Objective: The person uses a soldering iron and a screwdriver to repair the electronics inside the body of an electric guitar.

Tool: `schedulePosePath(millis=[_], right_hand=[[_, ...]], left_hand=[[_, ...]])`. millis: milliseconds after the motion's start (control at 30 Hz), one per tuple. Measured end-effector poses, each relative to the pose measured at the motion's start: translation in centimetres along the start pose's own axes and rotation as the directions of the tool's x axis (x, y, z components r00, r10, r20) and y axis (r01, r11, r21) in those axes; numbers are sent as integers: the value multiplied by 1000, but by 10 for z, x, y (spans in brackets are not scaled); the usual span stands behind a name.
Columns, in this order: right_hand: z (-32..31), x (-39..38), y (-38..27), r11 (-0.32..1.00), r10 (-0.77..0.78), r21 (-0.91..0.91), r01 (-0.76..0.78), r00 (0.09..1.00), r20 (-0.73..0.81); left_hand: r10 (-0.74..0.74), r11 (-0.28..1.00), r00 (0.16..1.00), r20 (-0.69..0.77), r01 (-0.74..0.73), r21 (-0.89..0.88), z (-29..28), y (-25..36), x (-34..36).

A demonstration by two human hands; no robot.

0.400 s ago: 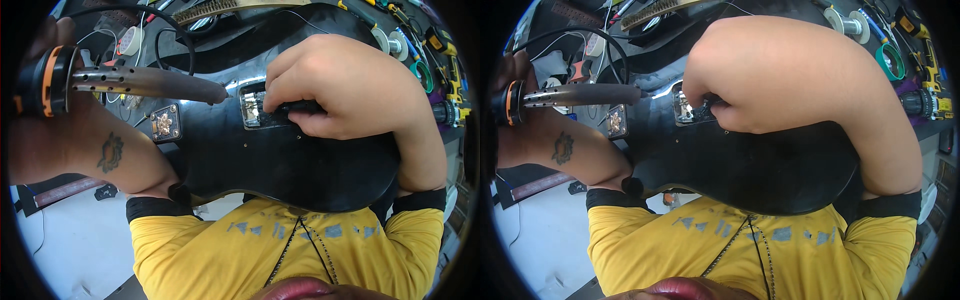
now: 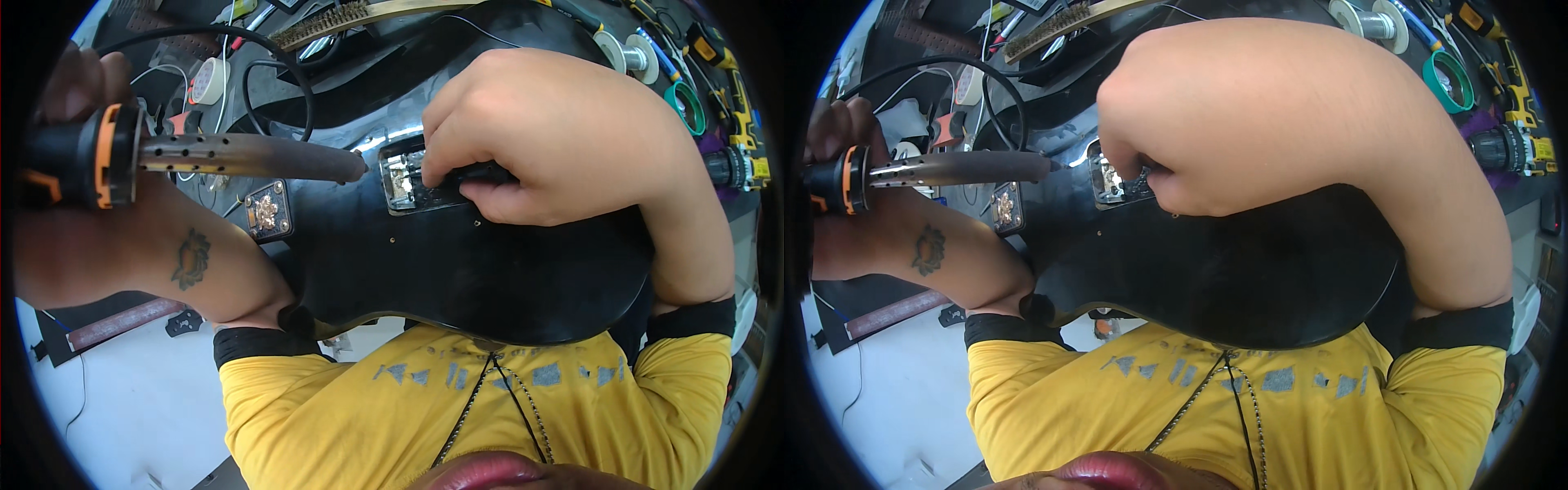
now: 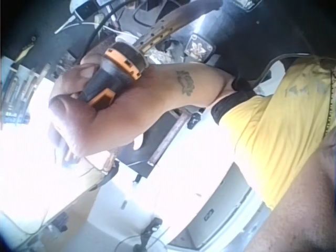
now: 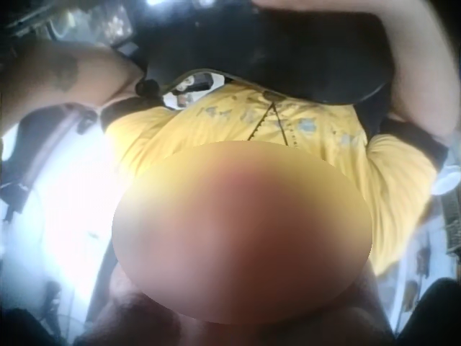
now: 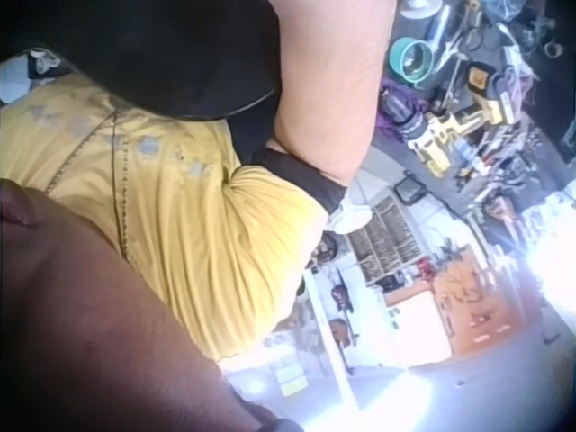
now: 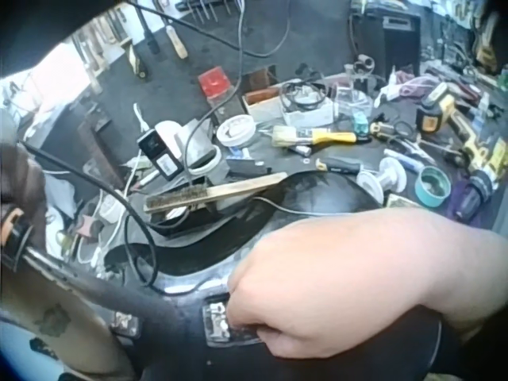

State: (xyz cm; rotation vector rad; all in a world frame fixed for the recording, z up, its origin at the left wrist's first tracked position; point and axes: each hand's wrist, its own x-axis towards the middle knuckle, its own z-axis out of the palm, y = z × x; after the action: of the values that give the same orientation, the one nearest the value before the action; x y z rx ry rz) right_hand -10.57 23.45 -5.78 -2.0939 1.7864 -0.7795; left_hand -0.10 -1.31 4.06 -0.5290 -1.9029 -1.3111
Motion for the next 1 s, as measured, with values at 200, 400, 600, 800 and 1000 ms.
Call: schedulePosePath(millis=[200, 400, 600, 800, 1000], right_hand=[[-1, -1, 5, 999, 8, 38, -8, 1000, 11], [1, -6, 6, 999, 44, 25, -44, 999, -14], [0, -11, 4, 995, 95, 11, -95, 995, -13], [-52, 4, 11, 858, -70, 501, -112, 942, 329], [-57, 19, -8, 864, 257, 246, -439, 805, 535]], left_hand=[[-61, 982, 997, -47, 68, 173, 43, 9, -30], [-86, 988, 991, 100, 72, 134, 39, 5, -37], [-108, 972, 994, 6, 104, 213, 51, 9, -38], [-171, 946, 983, 69, 145, 290, 47, 10, -39], [-168, 950, 984, 64, 144, 278, 53, 6, -40]])
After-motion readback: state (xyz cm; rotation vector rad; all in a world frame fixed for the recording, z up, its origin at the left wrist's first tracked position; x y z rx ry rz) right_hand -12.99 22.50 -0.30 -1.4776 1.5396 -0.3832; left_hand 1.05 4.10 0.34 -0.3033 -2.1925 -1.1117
